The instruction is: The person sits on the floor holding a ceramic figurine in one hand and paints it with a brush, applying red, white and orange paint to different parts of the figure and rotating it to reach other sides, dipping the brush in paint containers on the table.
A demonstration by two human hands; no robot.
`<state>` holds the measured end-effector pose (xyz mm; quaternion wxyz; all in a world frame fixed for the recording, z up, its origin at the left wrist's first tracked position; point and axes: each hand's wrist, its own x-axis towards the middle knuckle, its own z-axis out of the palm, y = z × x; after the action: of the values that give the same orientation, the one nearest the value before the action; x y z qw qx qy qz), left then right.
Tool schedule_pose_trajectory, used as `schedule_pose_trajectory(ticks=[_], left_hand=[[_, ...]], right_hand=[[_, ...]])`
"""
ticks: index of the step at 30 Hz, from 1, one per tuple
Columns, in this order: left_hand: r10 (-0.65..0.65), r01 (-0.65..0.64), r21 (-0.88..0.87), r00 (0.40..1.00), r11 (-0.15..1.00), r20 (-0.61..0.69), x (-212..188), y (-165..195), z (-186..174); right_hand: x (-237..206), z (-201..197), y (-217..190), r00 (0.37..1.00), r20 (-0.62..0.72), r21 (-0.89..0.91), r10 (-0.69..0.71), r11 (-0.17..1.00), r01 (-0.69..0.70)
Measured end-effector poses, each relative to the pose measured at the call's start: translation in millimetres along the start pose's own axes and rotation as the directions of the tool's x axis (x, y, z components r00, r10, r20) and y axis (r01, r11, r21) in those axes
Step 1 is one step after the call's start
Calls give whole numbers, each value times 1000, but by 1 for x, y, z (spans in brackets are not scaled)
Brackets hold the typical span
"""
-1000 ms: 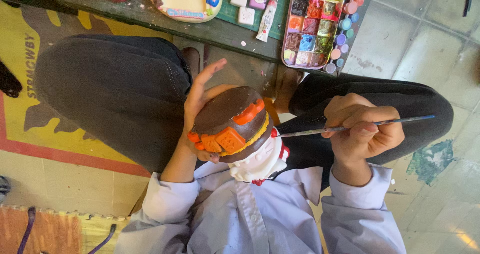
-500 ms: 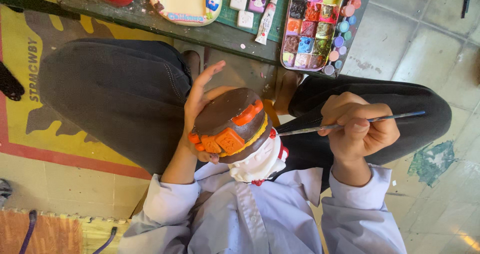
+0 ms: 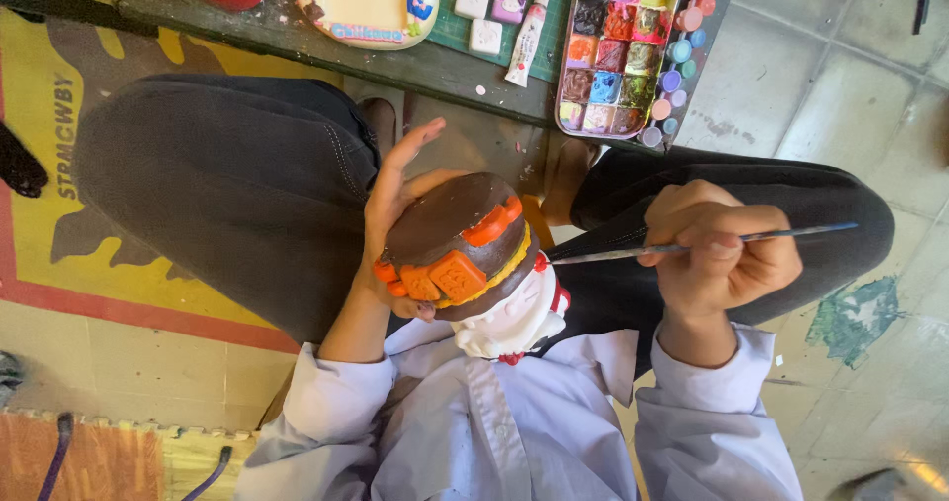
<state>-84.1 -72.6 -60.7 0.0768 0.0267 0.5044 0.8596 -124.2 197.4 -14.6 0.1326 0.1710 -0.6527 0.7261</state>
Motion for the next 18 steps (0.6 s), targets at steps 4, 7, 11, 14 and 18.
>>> schedule_pose_trajectory(ticks=[4, 7, 11, 14, 18], left_hand=[[-9, 9, -7, 1000, 1000, -3, -1, -3, -1], [7, -7, 6, 1000, 1000, 2, -1, -6, -3], [64, -68, 103, 997, 992, 39, -2, -9, -8], [20, -22, 59, 999, 998, 33, -2, -9, -8], [27, -27, 28, 1000, 999, -14, 2, -8, -8]], right_hand=[[-2, -2, -1, 999, -53, 12, 2, 1000, -1], [-6, -2, 0, 999, -43, 10, 10, 1000, -10], [-6, -6, 0, 1000, 4, 2, 3, 1000, -3], [-3, -11, -2, 998, 49, 32, 49, 998, -50], [-2, -11, -7, 990, 136, 37, 40, 998, -46]])
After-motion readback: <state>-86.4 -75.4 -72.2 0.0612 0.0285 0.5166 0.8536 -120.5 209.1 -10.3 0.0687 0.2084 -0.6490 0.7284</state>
